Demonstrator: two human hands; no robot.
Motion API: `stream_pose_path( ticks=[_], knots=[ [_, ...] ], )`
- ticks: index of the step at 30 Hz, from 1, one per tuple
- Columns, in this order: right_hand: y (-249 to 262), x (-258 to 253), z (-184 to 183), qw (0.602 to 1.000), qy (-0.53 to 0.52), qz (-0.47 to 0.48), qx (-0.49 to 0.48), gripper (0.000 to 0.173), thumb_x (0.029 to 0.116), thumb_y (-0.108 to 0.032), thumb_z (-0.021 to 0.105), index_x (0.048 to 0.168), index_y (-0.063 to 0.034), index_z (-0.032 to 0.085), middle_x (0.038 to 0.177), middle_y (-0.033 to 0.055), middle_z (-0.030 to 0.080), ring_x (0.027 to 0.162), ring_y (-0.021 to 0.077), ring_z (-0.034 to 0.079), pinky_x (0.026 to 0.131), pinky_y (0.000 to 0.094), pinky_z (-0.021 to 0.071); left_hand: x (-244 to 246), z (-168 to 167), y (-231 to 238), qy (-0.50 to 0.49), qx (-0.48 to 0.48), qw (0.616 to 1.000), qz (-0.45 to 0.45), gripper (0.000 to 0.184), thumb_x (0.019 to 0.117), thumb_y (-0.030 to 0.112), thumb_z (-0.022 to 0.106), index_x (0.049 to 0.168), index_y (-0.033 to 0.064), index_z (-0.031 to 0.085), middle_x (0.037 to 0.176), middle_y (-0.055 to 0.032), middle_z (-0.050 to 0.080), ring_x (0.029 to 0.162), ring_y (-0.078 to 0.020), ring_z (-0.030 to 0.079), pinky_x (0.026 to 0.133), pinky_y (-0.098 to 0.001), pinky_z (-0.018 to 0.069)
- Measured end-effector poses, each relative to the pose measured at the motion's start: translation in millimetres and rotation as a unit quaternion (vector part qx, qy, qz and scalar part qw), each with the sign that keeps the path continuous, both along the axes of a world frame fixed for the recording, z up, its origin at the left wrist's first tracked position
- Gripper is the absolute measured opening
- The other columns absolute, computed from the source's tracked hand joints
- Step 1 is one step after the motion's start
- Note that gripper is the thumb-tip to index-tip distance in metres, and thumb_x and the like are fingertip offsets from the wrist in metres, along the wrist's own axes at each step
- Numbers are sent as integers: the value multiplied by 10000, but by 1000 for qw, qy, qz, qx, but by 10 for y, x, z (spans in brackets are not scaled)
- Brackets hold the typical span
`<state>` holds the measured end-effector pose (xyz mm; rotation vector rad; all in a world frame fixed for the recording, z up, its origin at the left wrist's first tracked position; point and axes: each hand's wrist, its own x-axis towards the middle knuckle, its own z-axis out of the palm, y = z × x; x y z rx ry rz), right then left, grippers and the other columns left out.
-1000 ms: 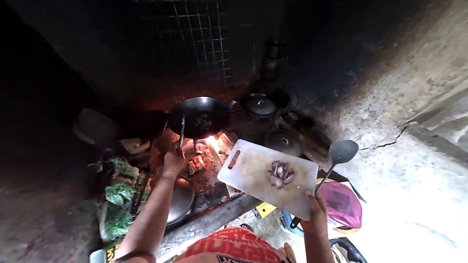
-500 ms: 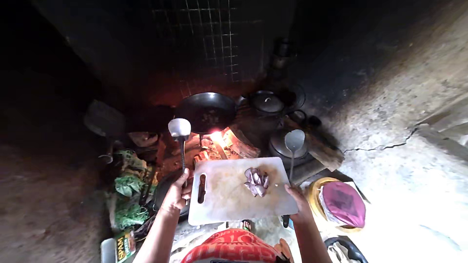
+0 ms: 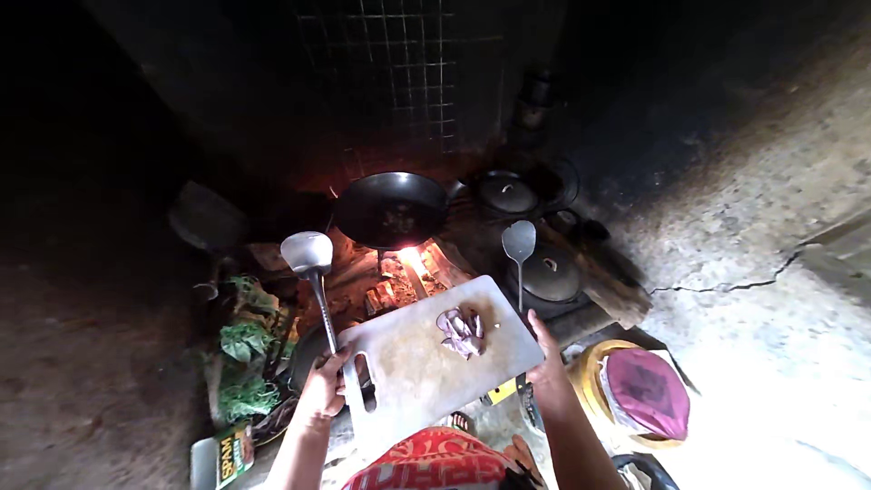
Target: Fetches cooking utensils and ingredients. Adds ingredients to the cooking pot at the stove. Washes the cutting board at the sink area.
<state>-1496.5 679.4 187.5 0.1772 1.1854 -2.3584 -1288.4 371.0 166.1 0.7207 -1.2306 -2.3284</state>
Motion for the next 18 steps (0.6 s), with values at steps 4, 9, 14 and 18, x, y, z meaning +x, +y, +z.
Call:
stream_pose_path(
  ticks=[4,9,14,18],
  knots=[
    [26,-54,-55,999,15,-46,21,491,1113,-431,346,1187,-40,633,950,114,748,837,193,744,717,381,645,-40,30,129,18,40,999,26,266,1089,106,345,1017,35,591,636,-74,657,378,-44,500,328,-164,383],
    [71,52,-146,994,4,-81,69,581,1116,-512,236,1062,-93,635,694,49,655,415,89,499,337,221,377,-85,48,245,15,37,998,50,250,1095,98,356,1012,28,582,636,-81,663,375,-48,495,330,-167,374],
    [51,420,-413,981,79,-172,50,373,1137,-255,305,1016,-56,597,613,17,626,384,59,511,329,196,410,-142,28,440,11,60,997,51,275,1109,107,351,1012,13,591,641,-74,661,360,-29,443,325,-161,344],
    [-65,793,-443,973,106,-197,55,316,1122,-172,343,1011,-28,601,600,23,624,338,34,438,321,186,393,-176,-80,572,21,81,996,35,262,1118,130,339,1042,22,565,659,-68,658,369,-32,440,340,-169,369]
  ],
)
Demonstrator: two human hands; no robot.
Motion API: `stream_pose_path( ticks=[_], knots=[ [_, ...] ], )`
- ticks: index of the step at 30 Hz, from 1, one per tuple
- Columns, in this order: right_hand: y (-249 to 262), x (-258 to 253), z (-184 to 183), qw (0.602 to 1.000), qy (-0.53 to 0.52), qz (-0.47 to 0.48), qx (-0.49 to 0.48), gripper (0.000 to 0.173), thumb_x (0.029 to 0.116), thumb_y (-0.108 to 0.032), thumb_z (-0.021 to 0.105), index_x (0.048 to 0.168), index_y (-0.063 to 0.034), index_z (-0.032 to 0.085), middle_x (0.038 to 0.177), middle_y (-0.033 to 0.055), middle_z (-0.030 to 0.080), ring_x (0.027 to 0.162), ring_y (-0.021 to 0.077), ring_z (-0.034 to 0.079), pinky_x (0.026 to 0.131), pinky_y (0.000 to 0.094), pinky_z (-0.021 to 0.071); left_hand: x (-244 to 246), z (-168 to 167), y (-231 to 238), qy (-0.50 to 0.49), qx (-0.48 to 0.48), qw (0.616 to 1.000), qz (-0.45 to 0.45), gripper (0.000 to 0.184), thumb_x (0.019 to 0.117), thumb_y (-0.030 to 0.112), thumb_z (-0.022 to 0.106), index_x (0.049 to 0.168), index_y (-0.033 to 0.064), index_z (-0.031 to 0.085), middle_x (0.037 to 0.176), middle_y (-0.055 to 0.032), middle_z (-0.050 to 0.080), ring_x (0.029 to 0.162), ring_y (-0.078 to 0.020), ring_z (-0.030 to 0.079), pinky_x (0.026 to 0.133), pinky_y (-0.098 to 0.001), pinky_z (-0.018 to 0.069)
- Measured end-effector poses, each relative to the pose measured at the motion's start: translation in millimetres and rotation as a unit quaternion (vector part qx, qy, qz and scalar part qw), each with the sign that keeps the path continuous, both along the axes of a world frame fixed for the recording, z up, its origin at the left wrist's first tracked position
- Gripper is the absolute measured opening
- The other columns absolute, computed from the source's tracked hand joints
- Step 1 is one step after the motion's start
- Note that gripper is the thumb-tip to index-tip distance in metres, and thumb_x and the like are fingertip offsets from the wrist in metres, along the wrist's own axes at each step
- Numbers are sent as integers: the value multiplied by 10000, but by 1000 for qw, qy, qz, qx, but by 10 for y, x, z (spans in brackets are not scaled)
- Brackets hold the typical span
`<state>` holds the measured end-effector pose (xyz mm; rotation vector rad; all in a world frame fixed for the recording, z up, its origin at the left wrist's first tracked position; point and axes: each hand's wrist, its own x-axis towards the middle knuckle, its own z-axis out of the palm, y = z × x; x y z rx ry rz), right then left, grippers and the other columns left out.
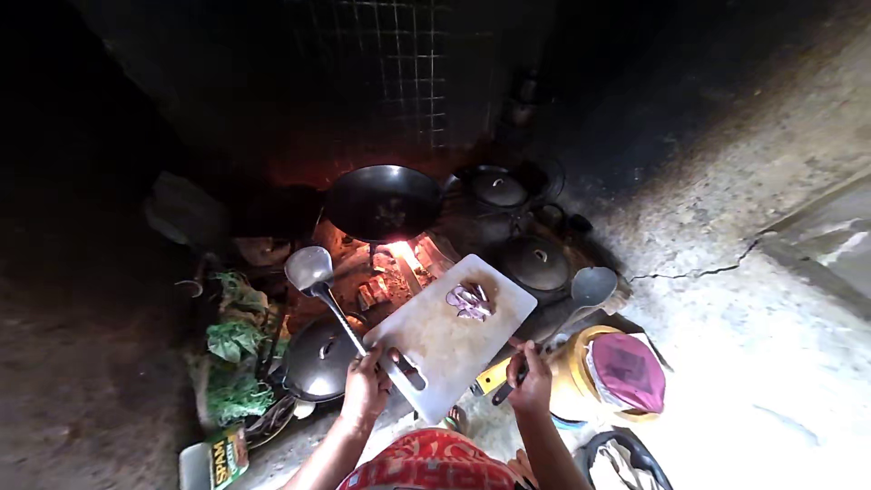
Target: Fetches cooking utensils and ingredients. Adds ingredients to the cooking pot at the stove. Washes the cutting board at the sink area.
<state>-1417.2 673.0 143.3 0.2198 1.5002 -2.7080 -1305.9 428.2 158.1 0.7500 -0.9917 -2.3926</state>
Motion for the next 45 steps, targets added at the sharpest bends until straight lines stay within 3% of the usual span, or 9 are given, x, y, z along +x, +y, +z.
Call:
stream_pose_path(
  ticks=[7,11,15,24,30,35,39,42,45],
  knots=[
    [-266,517,-52,999,-12,-1,53,269,1096,-128,431,1166,25,641,911,97,763,380,8,436,356,165,383,-83,-53,130,40,25,999,-3,245,1129,142,314,1113,13,522,720,-102,684,395,-49,442,366,-183,363],
    [-387,595,-77,997,13,24,75,343,1076,-166,469,1347,12,580,824,52,711,385,6,401,361,173,381,-151,14,192,56,37,998,3,234,1134,142,313,1148,12,507,729,-98,685,406,-54,457,381,-186,378],
    [-558,575,-4,997,53,40,46,242,1050,-221,499,1164,-69,649,524,-67,504,364,15,408,360,197,389,-235,67,271,81,31,996,5,236,1134,141,292,1188,25,490,741,-82,671,433,-53,466,409,-192,402],
    [-792,232,47,993,80,85,-17,392,1016,-211,549,1373,-123,414,590,-21,553,401,50,457,397,216,426,-483,95,450,83,57,995,21,201,1123,114,324,1149,27,503,748,-74,646,455,-76,481,442,-216,443],
    [-867,-155,143,995,70,71,5,211,1054,-248,480,1171,-81,529,564,-10,538,385,69,448,373,235,418,-684,161,470,93,43,994,24,177,1121,103,332,1191,35,479,805,-92,667,459,-68,470,433,-202,417],
    [-946,-478,261,994,69,87,-23,147,1071,-158,433,1066,-79,557,513,-14,490,364,72,418,365,237,391,-899,230,345,59,2,998,4,142,1111,125,417,1131,33,523,596,-7,484,429,-73,419,420,-214,409],
    [-1020,-792,477,992,67,100,-31,164,1067,-124,414,1039,-84,571,511,-19,474,356,57,378,352,223,349,-979,301,168,29,-69,997,-33,129,1090,143,494,1029,39,540,573,21,427,449,-76,414,445,-225,410],
    [-1064,-1098,608,990,75,113,-42,148,1069,-92,416,1049,-60,559,523,-7,481,354,58,378,346,215,351,-958,298,-37,-3,-108,994,-20,306,1121,298,426,1049,51,591,611,21,497,458,-66,430,433,-219,406],
    [-1091,-1394,711,987,84,128,-39,154,1076,-91,420,992,-58,545,509,-15,455,346,56,365,346,212,355,-941,280,-376,-54,-155,986,27,536,1128,480,225,1115,89,590,671,17,600,456,-62,457,419,-224,417]
  ],
)
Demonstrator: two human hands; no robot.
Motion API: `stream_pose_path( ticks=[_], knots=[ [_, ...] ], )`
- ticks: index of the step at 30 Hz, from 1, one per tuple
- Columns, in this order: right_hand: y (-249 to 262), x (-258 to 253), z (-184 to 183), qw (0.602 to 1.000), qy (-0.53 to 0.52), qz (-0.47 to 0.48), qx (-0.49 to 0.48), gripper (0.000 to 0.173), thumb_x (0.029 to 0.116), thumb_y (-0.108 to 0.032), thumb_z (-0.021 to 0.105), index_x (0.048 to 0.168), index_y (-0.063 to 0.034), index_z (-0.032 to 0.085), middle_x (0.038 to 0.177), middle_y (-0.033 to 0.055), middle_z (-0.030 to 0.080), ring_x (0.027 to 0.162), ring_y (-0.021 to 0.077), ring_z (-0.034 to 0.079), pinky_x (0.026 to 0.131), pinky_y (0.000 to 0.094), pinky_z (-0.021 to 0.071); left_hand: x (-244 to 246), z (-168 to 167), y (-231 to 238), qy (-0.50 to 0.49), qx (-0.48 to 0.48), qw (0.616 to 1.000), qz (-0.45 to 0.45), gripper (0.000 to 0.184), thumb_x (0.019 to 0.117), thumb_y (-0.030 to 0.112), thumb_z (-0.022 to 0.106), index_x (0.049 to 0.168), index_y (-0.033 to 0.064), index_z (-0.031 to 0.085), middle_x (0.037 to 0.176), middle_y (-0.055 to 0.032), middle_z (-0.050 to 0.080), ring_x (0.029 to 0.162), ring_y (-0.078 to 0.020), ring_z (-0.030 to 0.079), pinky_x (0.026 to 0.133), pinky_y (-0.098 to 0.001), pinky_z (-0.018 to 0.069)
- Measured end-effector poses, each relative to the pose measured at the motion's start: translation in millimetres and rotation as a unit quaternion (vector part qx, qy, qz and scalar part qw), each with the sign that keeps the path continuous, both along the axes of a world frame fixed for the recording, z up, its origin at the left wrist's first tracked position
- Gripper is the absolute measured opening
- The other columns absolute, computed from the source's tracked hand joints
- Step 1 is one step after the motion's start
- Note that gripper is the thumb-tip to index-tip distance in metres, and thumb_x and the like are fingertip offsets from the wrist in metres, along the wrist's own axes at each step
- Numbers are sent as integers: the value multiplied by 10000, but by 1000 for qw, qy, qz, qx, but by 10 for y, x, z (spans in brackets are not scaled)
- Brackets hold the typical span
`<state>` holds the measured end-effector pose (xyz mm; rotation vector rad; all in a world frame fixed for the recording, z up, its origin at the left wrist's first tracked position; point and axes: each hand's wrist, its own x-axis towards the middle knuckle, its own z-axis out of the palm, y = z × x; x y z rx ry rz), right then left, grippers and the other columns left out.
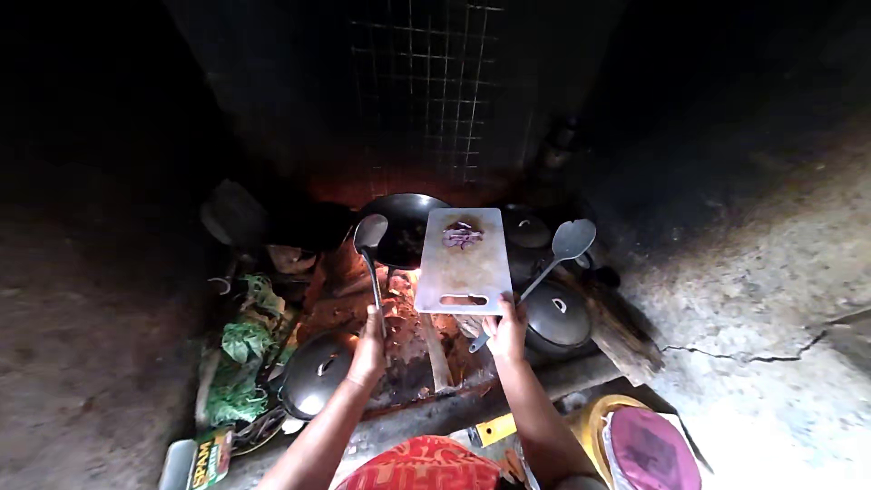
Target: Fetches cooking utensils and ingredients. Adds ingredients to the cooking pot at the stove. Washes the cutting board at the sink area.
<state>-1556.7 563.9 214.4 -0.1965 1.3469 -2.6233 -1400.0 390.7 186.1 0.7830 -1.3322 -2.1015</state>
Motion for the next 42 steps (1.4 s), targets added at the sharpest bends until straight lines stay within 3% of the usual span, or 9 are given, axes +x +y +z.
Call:
stream_pose_path(
  ticks=[3,6,8,12,22,27,31,38,42],
  knots=[
    [-43,-220,122,1000,20,9,17,136,1069,-82,446,985,-47,547,515,-7,452,347,58,358,347,212,352,-72,194,-408,-134,-196,970,55,419,1137,343,336,1165,25,609,801,-23,548,651,-102,523,619,-294,481],
    [-119,-404,236,998,37,16,45,145,1080,-93,450,989,-45,552,501,-2,434,350,60,353,353,216,341,-303,522,-761,-261,-412,873,-10,393,1105,346,454,1368,125,646,1157,-204,707,1085,-362,674,968,-616,501],
    [-176,-507,292,996,50,21,69,137,1082,-95,451,1004,-53,556,506,-5,433,357,58,351,360,214,339,-545,726,-797,-296,-501,813,-33,369,1100,347,475,1415,233,629,1209,-209,710,1107,-440,675,936,-705,488],
    [-301,-718,317,994,50,29,94,108,1082,-95,466,1072,-48,564,516,0,431,365,65,352,363,222,343,-1097,729,-807,-263,-613,745,-25,340,1087,319,507,1392,283,654,1264,-155,705,1141,-409,677,926,-665,524],
    [-481,-1048,325,988,35,16,148,148,1092,-121,485,1180,-29,560,569,23,464,391,73,372,372,224,340,-1633,228,-1063,-301,-528,793,-41,374,1096,301,471,1446,291,604,1284,-154,699,1153,-405,671,950,-672,502],
    [-539,-1192,243,979,45,8,198,227,1085,-143,512,1282,-39,552,592,31,479,413,91,402,392,245,368,-1595,-7,-1334,-381,-502,775,-38,366,1088,331,472,1424,320,616,1271,-182,699,1137,-442,670,917,-695,503],
    [-563,-1260,219,972,51,4,229,288,1078,-158,536,1346,-51,539,620,47,506,420,93,406,396,251,366,-1532,88,-1370,-440,-479,759,-30,371,1077,337,476,1413,310,630,1244,-215,703,1114,-464,674,887,-694,508],
    [-610,-1279,228,973,50,4,225,282,1076,-150,538,1339,-48,535,614,47,500,419,91,408,397,248,371,-1543,487,-891,-329,-575,748,-37,362,1088,309,492,1425,318,626,1255,-156,711,1096,-424,689,867,-682,524],
    [-597,-1276,239,976,44,3,214,263,1076,-147,535,1321,-50,537,598,40,488,409,86,398,390,243,364,-1621,276,-1087,-352,-580,734,-27,349,1076,313,501,1393,316,648,1229,-169,716,1089,-431,688,857,-688,529]
  ],
)
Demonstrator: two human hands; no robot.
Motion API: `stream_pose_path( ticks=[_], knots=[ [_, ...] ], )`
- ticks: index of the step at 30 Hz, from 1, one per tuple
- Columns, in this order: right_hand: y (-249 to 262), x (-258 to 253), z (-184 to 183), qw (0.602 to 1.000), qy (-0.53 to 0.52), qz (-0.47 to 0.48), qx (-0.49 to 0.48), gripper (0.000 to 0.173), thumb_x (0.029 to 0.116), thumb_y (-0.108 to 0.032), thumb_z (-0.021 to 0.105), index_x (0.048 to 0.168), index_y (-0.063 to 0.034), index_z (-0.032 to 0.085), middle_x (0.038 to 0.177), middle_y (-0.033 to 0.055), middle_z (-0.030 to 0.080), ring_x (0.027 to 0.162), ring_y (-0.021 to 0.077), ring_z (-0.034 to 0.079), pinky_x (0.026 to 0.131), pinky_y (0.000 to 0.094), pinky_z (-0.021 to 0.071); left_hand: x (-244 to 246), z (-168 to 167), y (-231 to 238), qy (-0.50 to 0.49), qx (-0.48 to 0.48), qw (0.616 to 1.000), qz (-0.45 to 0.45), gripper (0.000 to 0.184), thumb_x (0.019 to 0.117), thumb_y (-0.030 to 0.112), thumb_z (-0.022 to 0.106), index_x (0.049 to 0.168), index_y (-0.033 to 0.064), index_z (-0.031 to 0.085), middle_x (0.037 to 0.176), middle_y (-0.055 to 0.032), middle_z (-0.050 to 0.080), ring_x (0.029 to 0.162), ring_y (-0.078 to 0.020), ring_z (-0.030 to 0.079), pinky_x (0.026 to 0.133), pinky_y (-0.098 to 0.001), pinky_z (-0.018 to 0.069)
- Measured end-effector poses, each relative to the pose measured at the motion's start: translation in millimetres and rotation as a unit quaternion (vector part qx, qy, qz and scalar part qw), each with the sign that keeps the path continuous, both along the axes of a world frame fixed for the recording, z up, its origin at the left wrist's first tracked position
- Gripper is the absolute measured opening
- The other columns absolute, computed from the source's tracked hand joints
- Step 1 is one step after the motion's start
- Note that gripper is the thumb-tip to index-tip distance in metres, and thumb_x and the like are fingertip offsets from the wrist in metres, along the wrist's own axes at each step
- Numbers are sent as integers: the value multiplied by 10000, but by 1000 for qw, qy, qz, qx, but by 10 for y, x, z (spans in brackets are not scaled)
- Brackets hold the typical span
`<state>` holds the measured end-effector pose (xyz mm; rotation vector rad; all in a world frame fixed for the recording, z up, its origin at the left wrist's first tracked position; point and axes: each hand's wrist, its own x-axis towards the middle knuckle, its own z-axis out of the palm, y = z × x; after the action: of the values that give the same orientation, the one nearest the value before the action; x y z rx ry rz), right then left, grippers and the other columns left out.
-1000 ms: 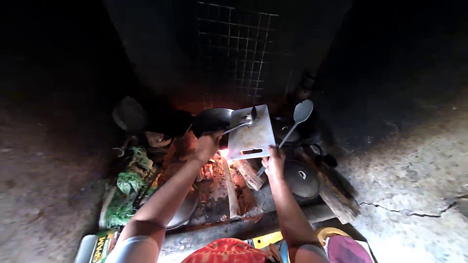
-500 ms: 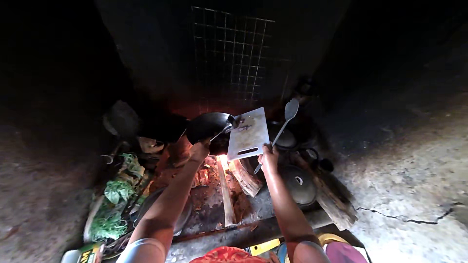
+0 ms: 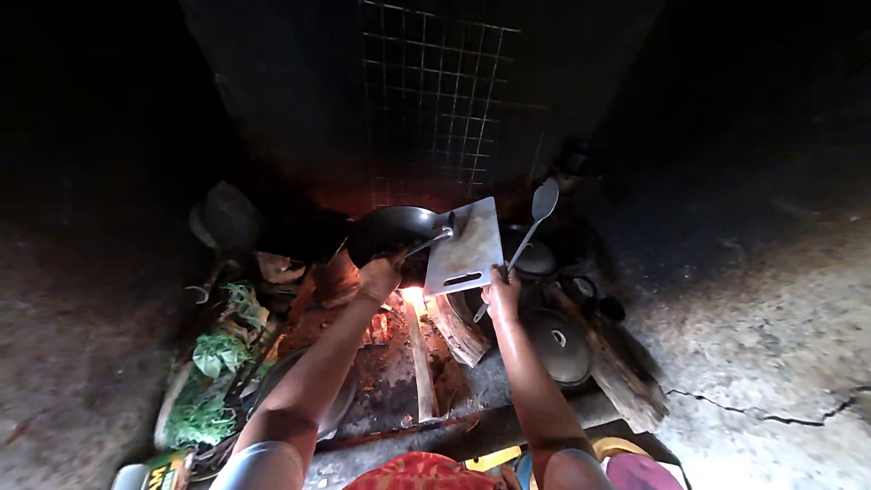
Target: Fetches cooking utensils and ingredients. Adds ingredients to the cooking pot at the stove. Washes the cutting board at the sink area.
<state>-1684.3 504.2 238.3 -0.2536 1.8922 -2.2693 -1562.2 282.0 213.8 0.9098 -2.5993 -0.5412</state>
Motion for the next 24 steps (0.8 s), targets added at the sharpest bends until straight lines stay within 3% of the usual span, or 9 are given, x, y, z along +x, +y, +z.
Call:
stream_pose_path(
  ticks=[4,6,9,13,17,24],
  knots=[
    [68,3,23,1000,-10,2,-13,246,1080,-138,524,1308,-47,531,580,31,464,402,85,391,381,241,357,38,-4,-262,-91,32,993,73,361,1062,310,504,1397,329,635,1241,-196,705,1108,-459,676,845,-703,515],
    [92,23,32,1000,-9,5,-16,227,1081,-132,515,1289,-41,534,580,31,471,399,85,394,377,236,356,32,77,-271,-89,22,992,87,356,1063,312,502,1390,328,641,1236,-198,707,1102,-455,680,837,-698,518],
    [88,77,36,1000,-11,6,-11,222,1081,-125,513,1277,-26,542,584,38,490,396,84,401,374,232,357,-55,316,-142,-34,4,997,63,371,1083,319,480,1427,326,619,1284,-176,693,1122,-438,679,870,-683,529],
    [62,160,18,1000,-17,10,4,249,1077,-126,526,1305,-27,544,598,46,496,403,88,400,379,239,361,-284,579,-2,-20,29,999,9,402,1084,283,480,1470,345,578,1237,-201,708,1105,-439,689,884,-671,529],
    [54,220,-7,1000,-10,19,-8,261,1084,-121,506,1326,-31,541,587,33,479,403,83,384,383,240,352,-379,513,-75,-40,47,998,-3,374,1075,257,484,1418,292,629,1244,-201,704,1126,-444,680,898,-686,525],
    [108,123,-25,1000,-7,-2,2,262,1080,-140,528,1320,-37,553,585,37,474,403,87,393,384,241,359,123,387,-180,-141,-18,987,73,401,1041,240,530,1412,357,627,1229,-189,714,1079,-451,694,810,-684,540]
  ],
)
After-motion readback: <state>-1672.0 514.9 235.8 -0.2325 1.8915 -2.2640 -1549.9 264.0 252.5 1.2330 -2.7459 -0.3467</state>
